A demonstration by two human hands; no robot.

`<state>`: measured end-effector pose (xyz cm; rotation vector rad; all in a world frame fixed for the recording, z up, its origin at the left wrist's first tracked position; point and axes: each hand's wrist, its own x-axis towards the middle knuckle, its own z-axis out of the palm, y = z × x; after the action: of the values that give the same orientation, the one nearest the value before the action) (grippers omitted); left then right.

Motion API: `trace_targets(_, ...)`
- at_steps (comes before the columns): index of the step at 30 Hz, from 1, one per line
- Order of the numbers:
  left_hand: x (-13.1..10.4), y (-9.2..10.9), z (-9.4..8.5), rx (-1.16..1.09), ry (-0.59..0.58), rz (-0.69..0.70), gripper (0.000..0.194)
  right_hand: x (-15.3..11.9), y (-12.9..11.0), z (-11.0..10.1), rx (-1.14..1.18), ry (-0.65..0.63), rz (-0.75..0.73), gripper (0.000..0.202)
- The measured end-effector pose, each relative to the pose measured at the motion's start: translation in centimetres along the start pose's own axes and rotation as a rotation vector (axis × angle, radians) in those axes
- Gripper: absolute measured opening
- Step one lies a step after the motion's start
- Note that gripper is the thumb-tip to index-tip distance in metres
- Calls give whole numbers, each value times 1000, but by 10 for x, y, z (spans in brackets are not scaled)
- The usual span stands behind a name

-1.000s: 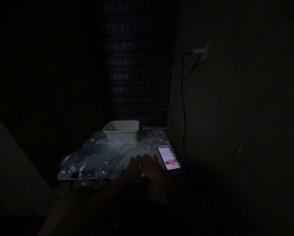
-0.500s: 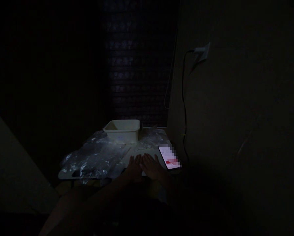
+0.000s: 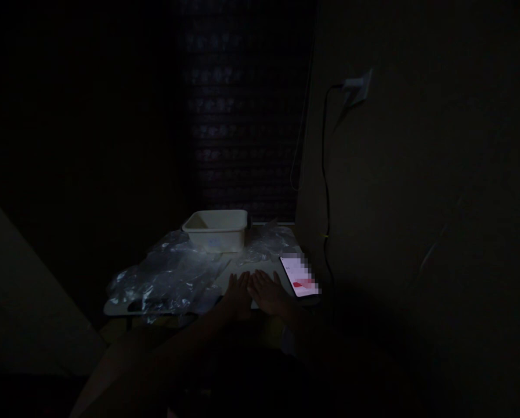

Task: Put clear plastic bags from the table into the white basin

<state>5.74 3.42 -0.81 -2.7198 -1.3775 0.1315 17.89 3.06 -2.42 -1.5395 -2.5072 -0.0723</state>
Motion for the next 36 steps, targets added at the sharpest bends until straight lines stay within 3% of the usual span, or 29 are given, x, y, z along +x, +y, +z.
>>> trace_targets(31, -1, 1, -3, 48, -11, -4, 80, 2, 0, -6, 67, -81, 45, 50)
trace_targets(36, -1, 1, -1, 82, -5, -16, 79, 0, 7, -11, 63, -94, 65, 58)
